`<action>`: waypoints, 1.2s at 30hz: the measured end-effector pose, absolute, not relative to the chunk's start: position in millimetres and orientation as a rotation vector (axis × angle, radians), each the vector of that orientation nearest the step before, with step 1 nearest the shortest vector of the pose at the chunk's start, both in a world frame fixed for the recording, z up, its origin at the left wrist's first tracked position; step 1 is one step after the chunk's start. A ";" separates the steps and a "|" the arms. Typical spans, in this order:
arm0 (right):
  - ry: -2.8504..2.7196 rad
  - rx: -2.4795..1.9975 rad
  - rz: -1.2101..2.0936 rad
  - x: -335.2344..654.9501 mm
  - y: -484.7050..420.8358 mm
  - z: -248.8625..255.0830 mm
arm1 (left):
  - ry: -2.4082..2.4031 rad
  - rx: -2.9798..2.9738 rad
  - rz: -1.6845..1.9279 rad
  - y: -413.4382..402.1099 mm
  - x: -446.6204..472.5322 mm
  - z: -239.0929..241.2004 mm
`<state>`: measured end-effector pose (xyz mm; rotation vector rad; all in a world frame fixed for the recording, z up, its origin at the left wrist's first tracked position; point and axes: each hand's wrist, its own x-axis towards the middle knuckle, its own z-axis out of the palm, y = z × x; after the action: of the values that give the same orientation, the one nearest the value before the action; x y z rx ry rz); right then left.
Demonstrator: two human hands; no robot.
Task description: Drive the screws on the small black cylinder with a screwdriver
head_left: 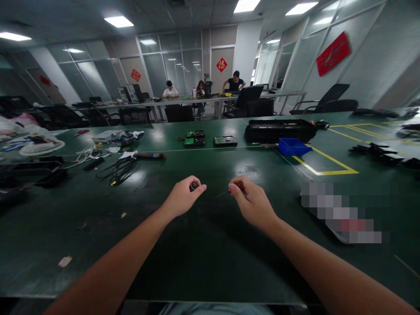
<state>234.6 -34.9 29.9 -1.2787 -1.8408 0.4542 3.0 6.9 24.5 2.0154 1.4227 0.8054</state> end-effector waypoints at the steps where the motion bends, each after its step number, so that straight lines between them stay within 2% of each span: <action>1: -1.845 -1.276 0.451 234.8 -35.3 30.1 | 1.410 2.075 0.786 10.7 4.2 25.6; 10: -1.873 -1.251 0.495 235.2 -38.0 33.8 | 1.550 2.408 0.287 55.9 12.3 4.3; 17: -1.888 -1.235 0.493 234.2 -41.9 37.2 | 1.544 2.429 0.306 59.3 13.4 -0.7; 23: -1.892 -1.224 0.505 234.8 -42.1 38.1 | 1.551 2.288 0.492 59.4 -6.5 8.7; 30: -1.861 -1.224 0.541 234.9 -41.2 37.8 | 1.418 1.397 0.992 50.8 -70.3 37.2; 36: -1.846 -1.209 0.556 234.6 -39.3 36.7 | 1.701 1.154 1.295 29.5 -163.0 70.0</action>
<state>234.6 -39.3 36.7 -1.2092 -1.8460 0.5561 -163.0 29.5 70.0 1.1541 1.7013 1.2948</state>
